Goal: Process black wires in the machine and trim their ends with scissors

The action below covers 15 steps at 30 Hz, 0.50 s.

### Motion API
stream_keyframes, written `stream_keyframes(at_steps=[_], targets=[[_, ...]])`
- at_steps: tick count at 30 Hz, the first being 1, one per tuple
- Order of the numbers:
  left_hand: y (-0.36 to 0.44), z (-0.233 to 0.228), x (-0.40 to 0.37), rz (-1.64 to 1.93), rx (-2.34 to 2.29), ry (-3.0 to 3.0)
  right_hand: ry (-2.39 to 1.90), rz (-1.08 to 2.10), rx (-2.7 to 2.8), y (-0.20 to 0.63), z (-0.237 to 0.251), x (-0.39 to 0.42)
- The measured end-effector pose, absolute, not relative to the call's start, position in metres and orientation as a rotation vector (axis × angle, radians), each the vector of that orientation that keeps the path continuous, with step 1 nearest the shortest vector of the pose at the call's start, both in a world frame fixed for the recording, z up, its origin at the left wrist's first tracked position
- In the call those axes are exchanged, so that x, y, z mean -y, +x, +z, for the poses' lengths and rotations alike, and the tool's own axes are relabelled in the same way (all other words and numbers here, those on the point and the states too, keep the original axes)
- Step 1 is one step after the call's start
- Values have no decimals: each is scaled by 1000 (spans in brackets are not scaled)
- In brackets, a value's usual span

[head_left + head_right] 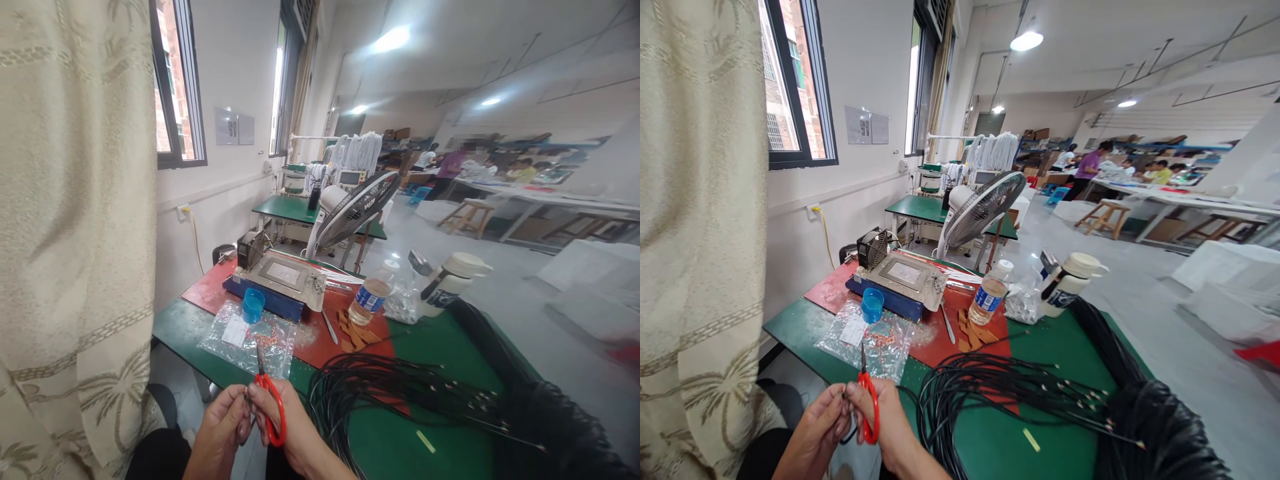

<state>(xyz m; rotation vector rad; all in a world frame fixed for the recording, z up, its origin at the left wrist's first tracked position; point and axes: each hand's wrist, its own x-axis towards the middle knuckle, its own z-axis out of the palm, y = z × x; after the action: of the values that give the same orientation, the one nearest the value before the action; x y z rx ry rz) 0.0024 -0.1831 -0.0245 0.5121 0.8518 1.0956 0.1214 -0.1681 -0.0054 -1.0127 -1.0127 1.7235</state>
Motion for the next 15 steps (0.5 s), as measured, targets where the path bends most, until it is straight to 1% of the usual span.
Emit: stream_keyframes(at_steps=[2,4,5,7,9,10,12,15], targets=[[3,-23,183,1104,-849,532,-1013,1718,1046,122,-6,168],[3,-20,183,1133,-837,481,-1066,1591,1173,123,-10,169],[3,-19,182,1147,-820,428,-1102,1432,1295,125,-12,169],[2,-18,180,1148,-760,291,-1118,943,1607,130,-16,169],[2,-19,178,1130,-702,157,-984,394,1899,135,-17,169],[1,-20,177,1125,-679,98,-887,183,2019,138,-15,169],[1,-21,176,1105,-645,-16,-716,-73,2214,142,-10,169],[2,-21,176,1046,-623,-43,-583,-191,2370,144,-2,168]])
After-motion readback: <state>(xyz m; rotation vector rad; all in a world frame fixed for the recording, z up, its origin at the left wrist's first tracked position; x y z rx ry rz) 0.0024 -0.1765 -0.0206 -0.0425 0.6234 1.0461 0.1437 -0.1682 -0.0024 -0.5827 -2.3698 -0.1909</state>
